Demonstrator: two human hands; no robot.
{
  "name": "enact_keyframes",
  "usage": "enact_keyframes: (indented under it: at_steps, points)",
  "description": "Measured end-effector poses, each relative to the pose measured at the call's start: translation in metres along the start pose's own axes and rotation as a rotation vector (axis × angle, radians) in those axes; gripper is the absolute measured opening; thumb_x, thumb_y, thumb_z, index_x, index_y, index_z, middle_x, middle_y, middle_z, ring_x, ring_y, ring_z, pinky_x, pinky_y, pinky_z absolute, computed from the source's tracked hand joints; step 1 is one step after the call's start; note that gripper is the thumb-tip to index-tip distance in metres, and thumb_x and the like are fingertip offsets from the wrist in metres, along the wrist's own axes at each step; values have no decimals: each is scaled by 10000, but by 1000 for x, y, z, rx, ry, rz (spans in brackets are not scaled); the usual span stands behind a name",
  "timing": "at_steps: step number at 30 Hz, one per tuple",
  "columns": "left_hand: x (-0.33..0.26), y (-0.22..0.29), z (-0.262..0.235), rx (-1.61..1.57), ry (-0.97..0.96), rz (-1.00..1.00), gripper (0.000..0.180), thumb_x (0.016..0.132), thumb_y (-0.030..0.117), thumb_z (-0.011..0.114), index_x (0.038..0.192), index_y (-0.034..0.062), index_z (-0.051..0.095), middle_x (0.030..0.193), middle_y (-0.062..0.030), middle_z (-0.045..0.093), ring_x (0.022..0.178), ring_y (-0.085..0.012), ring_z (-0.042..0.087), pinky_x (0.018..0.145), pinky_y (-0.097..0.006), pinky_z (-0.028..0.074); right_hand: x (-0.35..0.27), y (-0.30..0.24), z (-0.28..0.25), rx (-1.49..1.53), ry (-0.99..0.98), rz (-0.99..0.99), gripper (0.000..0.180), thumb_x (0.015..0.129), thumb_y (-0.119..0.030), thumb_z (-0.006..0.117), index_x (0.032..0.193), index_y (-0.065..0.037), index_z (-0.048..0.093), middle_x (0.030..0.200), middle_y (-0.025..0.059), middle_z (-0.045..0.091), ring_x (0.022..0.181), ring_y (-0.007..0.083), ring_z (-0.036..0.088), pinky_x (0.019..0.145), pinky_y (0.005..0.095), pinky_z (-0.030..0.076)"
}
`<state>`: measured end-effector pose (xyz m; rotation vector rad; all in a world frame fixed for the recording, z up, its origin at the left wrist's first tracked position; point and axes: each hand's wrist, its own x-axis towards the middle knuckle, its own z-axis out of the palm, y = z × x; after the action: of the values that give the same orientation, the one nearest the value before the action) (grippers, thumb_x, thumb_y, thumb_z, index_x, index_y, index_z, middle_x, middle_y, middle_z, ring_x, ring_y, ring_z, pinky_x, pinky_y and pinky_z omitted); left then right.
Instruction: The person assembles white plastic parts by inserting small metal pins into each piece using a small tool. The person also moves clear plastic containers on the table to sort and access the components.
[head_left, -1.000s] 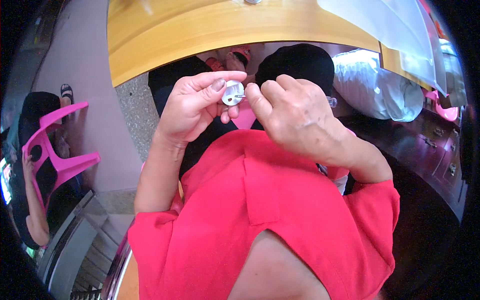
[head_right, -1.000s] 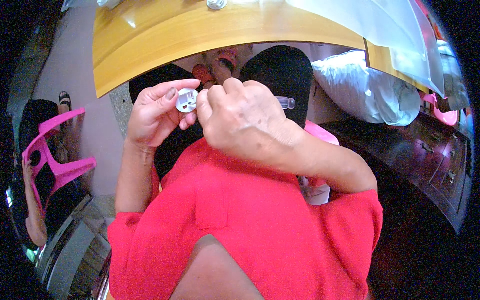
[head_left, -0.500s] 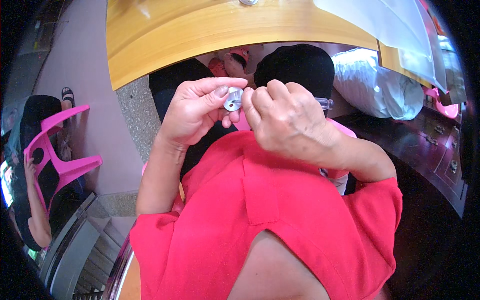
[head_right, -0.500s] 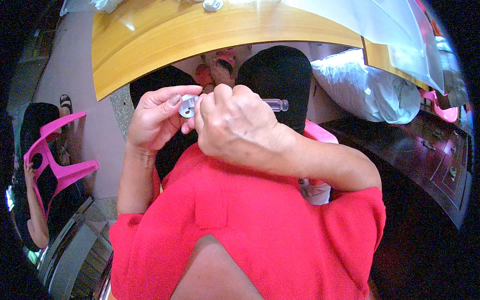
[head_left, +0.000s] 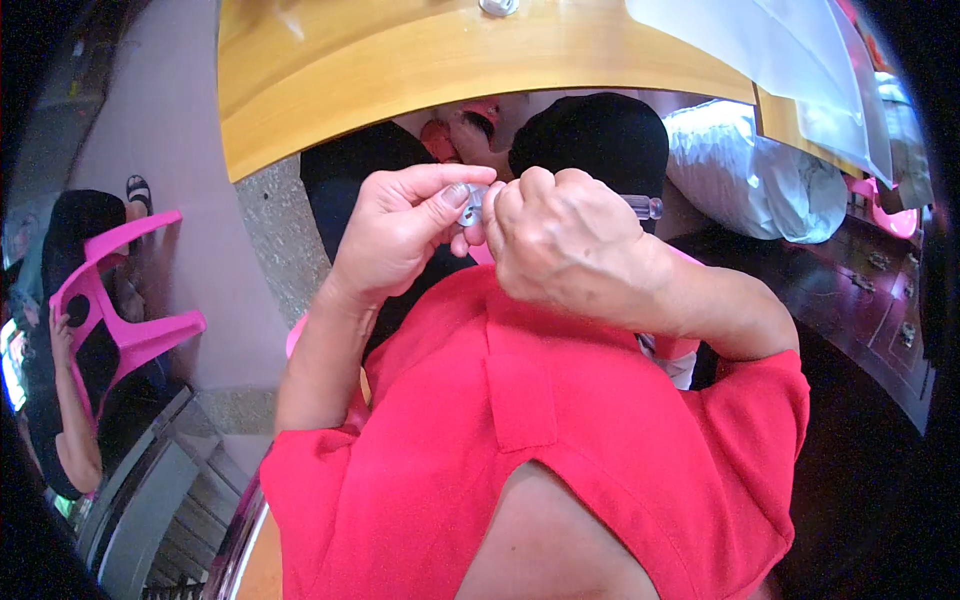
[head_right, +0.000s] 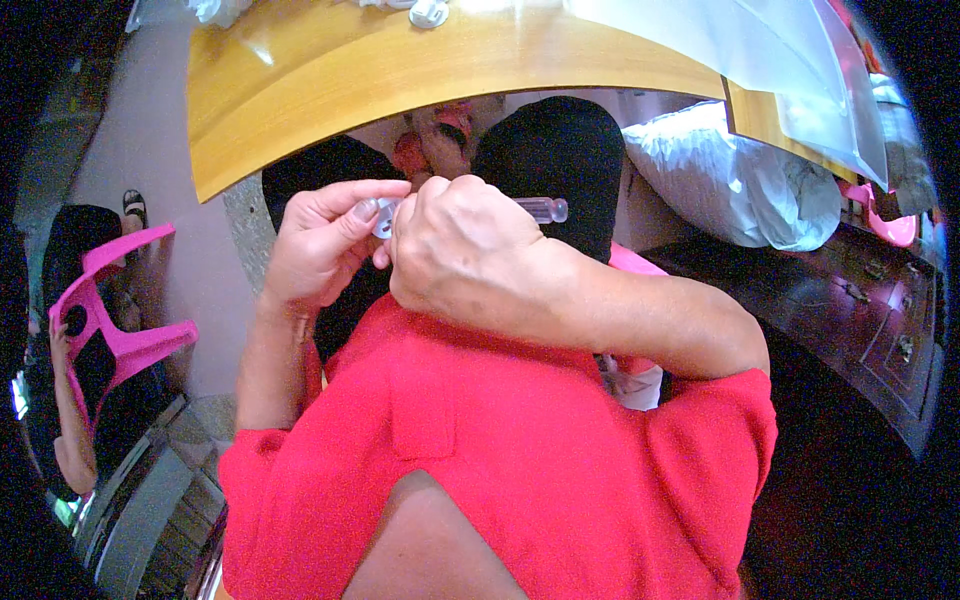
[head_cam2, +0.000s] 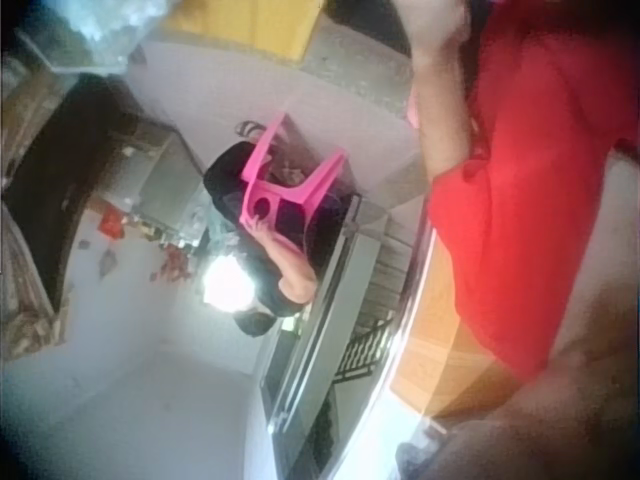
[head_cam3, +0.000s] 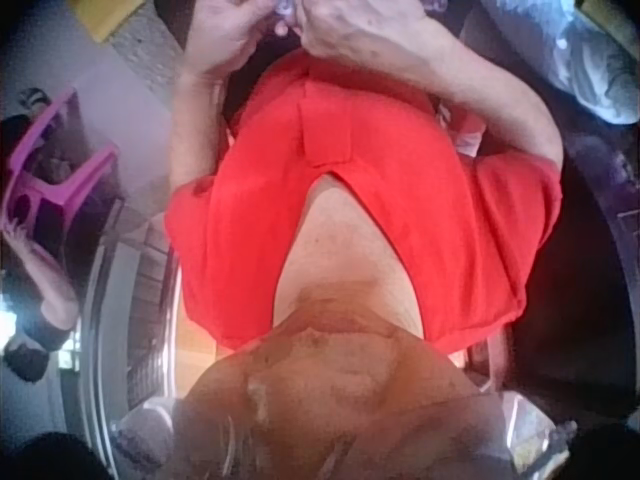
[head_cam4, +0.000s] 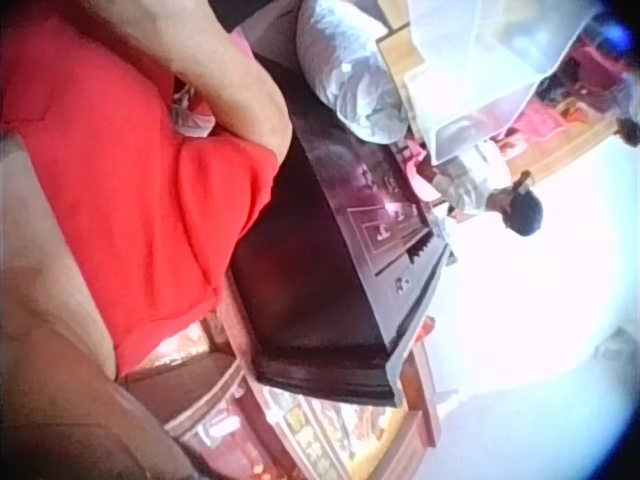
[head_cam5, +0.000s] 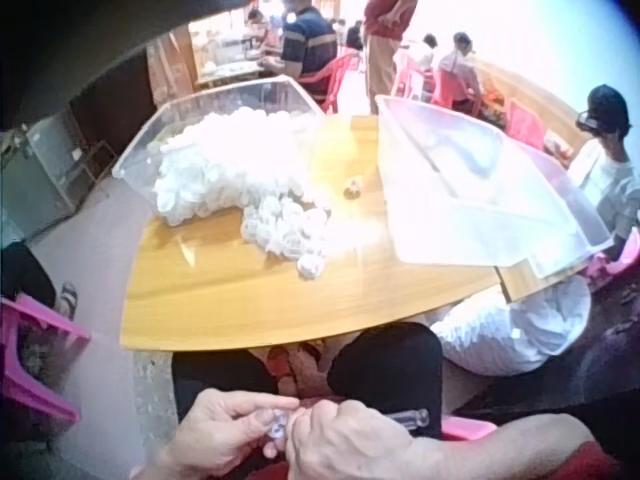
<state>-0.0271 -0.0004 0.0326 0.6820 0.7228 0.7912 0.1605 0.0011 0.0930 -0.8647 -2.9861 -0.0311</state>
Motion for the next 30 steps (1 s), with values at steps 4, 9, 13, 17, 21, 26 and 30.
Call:
enact_keyframes:
  at_steps: [4,9,13,17,21,26,30]
  points:
    - [-2,-1,6,139,9,16,235,936,53,530,1124,-59,615,848,-80,650,696,-120,592,618,-235,492,-1,9,-9,101,-42,-89,230,750,-203,569,606,-31,621,634,133,611,576,235,622,474,350,480]
    - [6,43,14,437,193,378,262,902,16,573,1158,-34,596,969,-110,648,792,-159,633,673,-264,525,-13,30,-13,177,173,148,179,748,-135,553,858,2,588,720,104,592,637,224,615,504,362,503]
    - [49,164,3,873,455,1094,279,912,84,596,1173,-16,601,1041,-101,659,923,-156,624,844,-269,500,-31,31,-7,357,357,255,191,759,-88,548,931,-4,539,730,99,550,666,264,602,550,367,506]
    - [96,267,-32,1116,723,1063,337,893,138,619,1198,-3,592,1089,-82,654,970,-147,617,874,-260,473,-32,23,13,648,378,247,379,707,61,580,1084,57,542,771,161,584,668,322,599,568,396,495]
    - [144,244,-49,1766,897,1269,333,810,110,689,1133,57,633,1032,-121,669,908,-241,650,833,-345,497,-39,23,41,765,338,330,313,753,67,552,1065,55,546,733,156,564,663,322,597,576,392,496]
    - [140,109,0,1608,237,1273,324,737,-53,663,1048,36,639,1022,-134,640,1006,-299,593,876,-387,481,-40,27,52,759,294,351,212,785,-57,537,986,6,558,772,170,611,699,352,631,592,445,517]
    - [153,75,10,1697,113,1204,365,727,-47,575,1078,33,633,1037,-158,607,944,-326,570,852,-404,471,-39,27,49,717,188,357,194,764,-70,551,945,-4,568,773,169,618,724,346,640,626,446,520]
